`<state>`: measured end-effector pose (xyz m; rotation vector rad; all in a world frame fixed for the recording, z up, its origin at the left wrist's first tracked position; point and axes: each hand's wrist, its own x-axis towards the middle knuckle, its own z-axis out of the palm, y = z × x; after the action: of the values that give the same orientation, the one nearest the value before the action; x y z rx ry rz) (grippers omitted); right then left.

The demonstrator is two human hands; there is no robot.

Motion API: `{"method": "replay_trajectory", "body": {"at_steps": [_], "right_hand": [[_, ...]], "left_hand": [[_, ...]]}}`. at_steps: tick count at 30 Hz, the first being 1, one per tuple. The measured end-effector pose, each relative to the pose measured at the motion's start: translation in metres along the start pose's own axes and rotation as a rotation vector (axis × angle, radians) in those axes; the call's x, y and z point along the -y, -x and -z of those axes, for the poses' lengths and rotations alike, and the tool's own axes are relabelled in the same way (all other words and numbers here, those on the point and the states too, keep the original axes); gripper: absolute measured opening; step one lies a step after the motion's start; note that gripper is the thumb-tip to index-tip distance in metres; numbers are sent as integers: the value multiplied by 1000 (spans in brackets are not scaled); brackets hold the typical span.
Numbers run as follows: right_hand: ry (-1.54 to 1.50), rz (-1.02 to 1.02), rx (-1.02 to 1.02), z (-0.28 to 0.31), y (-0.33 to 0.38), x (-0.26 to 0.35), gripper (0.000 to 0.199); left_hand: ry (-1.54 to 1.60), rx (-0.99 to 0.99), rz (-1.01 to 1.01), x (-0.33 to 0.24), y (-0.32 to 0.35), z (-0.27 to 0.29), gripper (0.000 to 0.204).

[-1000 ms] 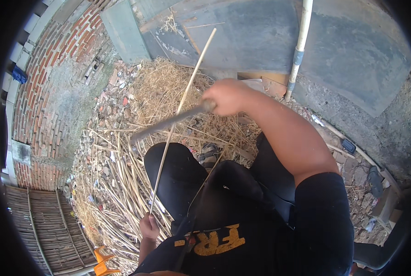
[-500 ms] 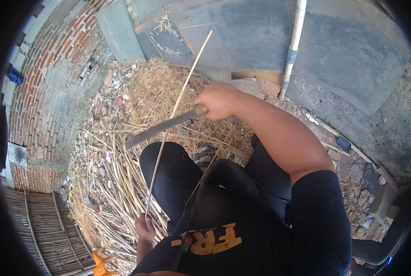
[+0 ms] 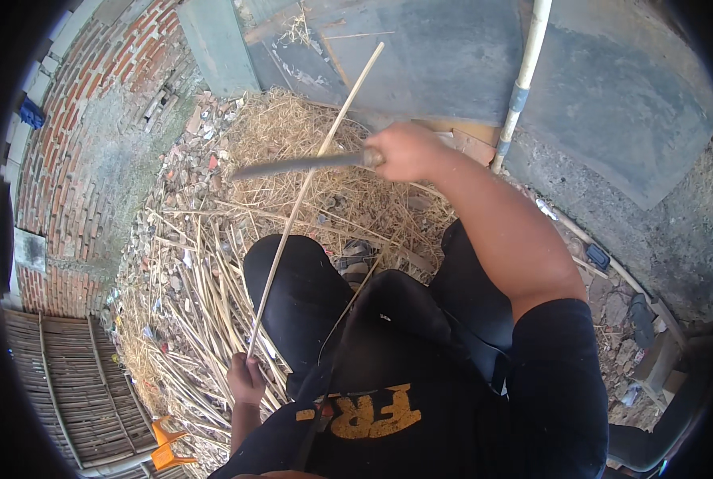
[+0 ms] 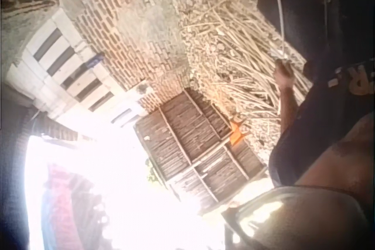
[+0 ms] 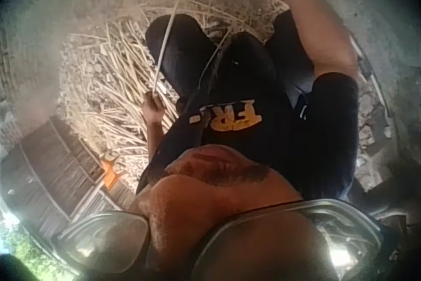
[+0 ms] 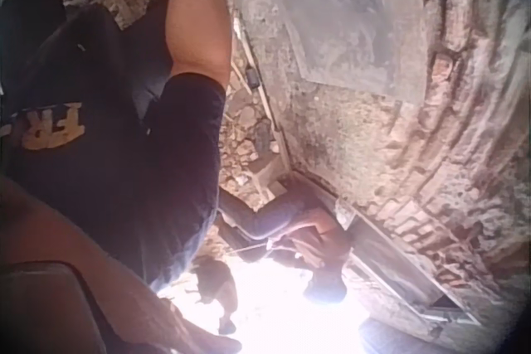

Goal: The person shaves a long bamboo strip using a machete, pulling the tool along the length of the material while holding it by hand.

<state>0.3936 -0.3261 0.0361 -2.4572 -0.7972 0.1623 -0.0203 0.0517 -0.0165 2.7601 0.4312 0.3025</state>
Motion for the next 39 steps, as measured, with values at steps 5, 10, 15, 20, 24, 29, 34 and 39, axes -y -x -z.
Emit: {"method": "replay_trajectory", "body": {"at_steps": [5, 10, 15, 20, 24, 29, 34, 39], "right_hand": [[221, 285, 146, -15, 3, 48, 19], [117, 186, 72, 2, 0, 20, 14], [23, 54, -86, 7, -1, -9, 22], [147, 173, 149, -3, 7, 23, 19], [106, 212, 233, 3, 4, 27, 17], [-187, -70, 17, 5, -12, -17, 22], [-174, 58, 59, 3, 2, 18, 26], [191, 331, 206, -8, 10, 44, 17]], "left_hand": [[101, 13, 0, -15, -11, 8, 20], [271, 82, 42, -39, -24, 12, 23], [299, 179, 55, -55, -40, 7, 25], [287, 192, 23, -46, -49, -5, 27], [242, 221, -14, -46, -50, -6, 33], [273, 206, -52, -38, -48, -20, 42], [432, 265, -52, -49, -49, -11, 44], [449, 379, -11, -52, -40, -3, 50]]}}
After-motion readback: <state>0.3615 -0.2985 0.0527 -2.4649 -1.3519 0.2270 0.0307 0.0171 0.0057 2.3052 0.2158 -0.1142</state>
